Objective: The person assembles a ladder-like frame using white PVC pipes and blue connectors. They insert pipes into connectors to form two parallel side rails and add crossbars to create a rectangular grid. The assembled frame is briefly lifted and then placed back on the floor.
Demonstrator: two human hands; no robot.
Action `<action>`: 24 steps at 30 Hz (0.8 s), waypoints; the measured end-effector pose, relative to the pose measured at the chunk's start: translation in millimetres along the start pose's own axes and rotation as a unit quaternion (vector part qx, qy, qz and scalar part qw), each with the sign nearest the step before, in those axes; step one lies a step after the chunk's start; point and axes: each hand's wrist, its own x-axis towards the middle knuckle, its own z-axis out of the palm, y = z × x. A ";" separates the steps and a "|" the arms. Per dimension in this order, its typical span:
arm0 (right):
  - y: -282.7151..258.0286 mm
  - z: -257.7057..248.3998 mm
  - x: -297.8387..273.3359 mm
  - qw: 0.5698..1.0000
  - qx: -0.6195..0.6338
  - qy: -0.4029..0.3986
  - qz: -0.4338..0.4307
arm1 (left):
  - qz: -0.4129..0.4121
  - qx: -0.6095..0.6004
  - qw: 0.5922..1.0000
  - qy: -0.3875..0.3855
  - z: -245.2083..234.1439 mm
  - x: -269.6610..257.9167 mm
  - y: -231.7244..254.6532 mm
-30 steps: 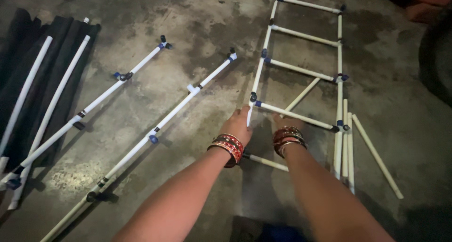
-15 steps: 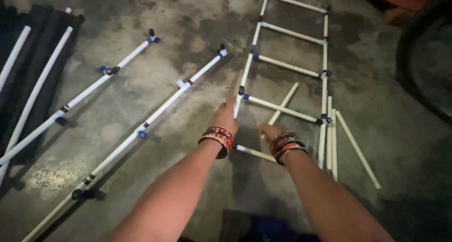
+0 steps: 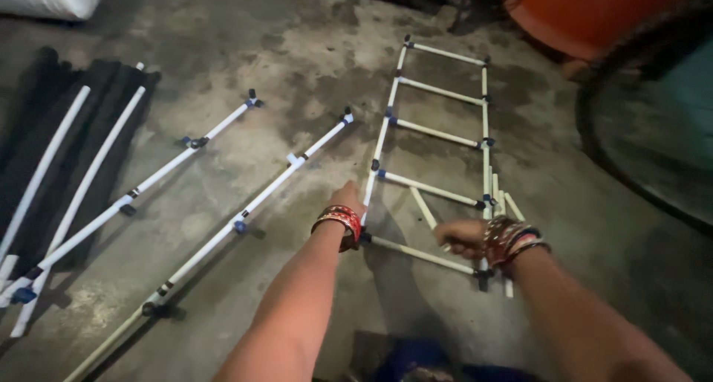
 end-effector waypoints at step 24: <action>-92.9 53.3 -47.3 0.956 0.045 0.147 -0.250 | 0.328 0.250 0.905 0.106 -151.8 -137.6 27.9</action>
